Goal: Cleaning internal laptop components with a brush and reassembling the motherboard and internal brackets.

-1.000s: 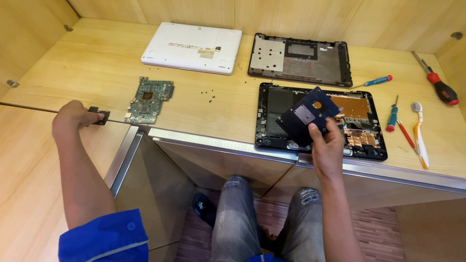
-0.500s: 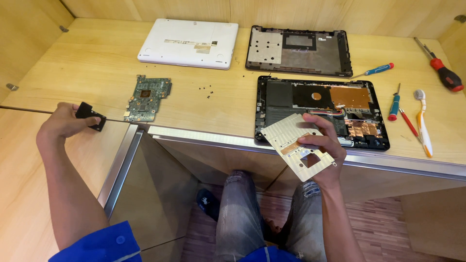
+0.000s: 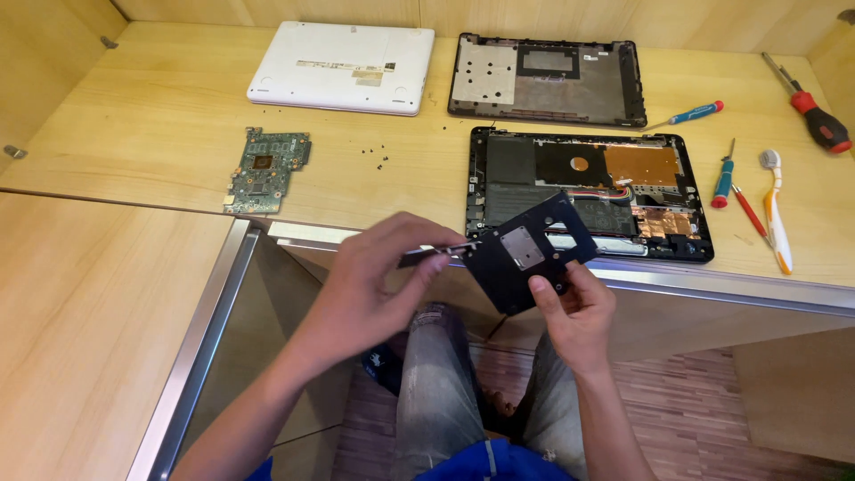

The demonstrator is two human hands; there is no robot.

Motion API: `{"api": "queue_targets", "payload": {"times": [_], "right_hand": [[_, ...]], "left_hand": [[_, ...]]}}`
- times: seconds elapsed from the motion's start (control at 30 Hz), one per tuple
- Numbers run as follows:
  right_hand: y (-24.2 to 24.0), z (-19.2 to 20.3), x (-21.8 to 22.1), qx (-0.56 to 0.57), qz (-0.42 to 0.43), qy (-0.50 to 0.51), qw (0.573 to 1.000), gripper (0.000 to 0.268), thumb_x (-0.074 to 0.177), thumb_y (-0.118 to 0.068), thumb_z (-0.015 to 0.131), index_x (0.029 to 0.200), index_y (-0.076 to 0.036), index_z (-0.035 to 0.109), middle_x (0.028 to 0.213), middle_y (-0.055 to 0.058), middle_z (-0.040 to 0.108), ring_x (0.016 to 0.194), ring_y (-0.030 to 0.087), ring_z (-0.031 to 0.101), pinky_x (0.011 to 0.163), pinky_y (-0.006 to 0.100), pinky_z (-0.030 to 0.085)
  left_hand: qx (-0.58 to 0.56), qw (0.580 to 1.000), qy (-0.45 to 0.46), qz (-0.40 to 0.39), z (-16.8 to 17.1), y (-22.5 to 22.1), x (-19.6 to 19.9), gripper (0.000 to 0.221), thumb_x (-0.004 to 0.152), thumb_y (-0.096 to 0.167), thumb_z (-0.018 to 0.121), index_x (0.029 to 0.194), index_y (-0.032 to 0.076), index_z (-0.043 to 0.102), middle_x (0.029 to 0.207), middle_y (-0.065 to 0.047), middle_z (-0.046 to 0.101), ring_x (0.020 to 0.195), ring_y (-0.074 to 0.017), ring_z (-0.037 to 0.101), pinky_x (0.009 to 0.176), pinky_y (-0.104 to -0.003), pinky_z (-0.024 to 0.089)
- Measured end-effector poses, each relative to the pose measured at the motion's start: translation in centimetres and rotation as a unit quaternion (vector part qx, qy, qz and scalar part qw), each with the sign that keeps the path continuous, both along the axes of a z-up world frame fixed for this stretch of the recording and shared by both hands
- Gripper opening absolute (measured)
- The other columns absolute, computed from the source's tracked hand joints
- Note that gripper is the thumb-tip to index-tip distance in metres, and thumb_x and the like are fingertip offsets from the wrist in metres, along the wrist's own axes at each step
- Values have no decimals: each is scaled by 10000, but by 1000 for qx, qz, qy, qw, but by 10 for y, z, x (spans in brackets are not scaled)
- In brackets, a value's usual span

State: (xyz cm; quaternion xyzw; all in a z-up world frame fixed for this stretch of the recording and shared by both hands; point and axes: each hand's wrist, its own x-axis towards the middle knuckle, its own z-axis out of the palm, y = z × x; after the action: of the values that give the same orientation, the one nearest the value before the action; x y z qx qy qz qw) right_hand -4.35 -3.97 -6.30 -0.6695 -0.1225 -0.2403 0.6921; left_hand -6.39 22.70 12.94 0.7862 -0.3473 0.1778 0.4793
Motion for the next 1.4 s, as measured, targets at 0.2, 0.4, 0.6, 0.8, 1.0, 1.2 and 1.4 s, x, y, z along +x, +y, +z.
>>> {"api": "queue_targets", "payload": {"times": [0.2,0.4,0.6,0.8,1.0,1.2,1.4], "right_hand": [[24,35,-26,199,170,177,949,175,932,3,673,1080,94,701,786,101,667,716,129,655,632,340,631],[17,21,-28,255,223,222,914,216,998,-102,614,980,95,700,640,127,641,599,137,679,549,359,641],[40,54,-36,202,223,207,931,182,974,-87,661,984,89,707,634,68,601,627,84,619,594,332,626],[21,5,-24,125,159,163,966,166,984,-90,673,1044,52,737,717,96,691,748,112,646,703,317,607],[39,45,-37,58,138,142,979,150,967,-89,699,1046,19,767,749,95,742,795,88,618,731,307,598],[47,69,-39,20,151,144,978,135,962,-82,699,1040,7,763,731,76,717,767,76,598,737,294,598],[35,42,-36,27,145,144,979,138,1000,-117,670,1031,-12,754,755,44,700,788,64,573,741,277,577]], "left_hand": [[150,973,-173,-38,-24,-16,-7,338,963,-24,579,1236,137,697,1206,-44,721,1258,-261,667,1032,-428,474],[193,966,-111,-129,-30,-4,-11,456,901,-35,486,1292,112,669,1328,-56,704,1377,-305,580,1089,-550,432],[113,982,-42,-144,-37,2,-11,368,926,81,519,1246,52,697,1287,-152,716,1378,-417,571,1083,-640,432],[16,994,106,-7,-39,15,-1,447,879,202,771,1293,95,641,1214,-87,690,1157,-306,700,908,-414,590],[-67,941,322,-76,-64,16,5,373,909,281,761,1173,30,680,894,-86,720,827,-178,718,721,-329,625],[-75,945,316,-50,-69,16,6,154,920,137,739,997,24,669,775,-77,678,724,-141,665,650,-296,602],[-92,940,324,-55,-78,12,3,172,895,127,769,987,32,659,793,-94,698,727,-160,682,655,-314,599]]}}
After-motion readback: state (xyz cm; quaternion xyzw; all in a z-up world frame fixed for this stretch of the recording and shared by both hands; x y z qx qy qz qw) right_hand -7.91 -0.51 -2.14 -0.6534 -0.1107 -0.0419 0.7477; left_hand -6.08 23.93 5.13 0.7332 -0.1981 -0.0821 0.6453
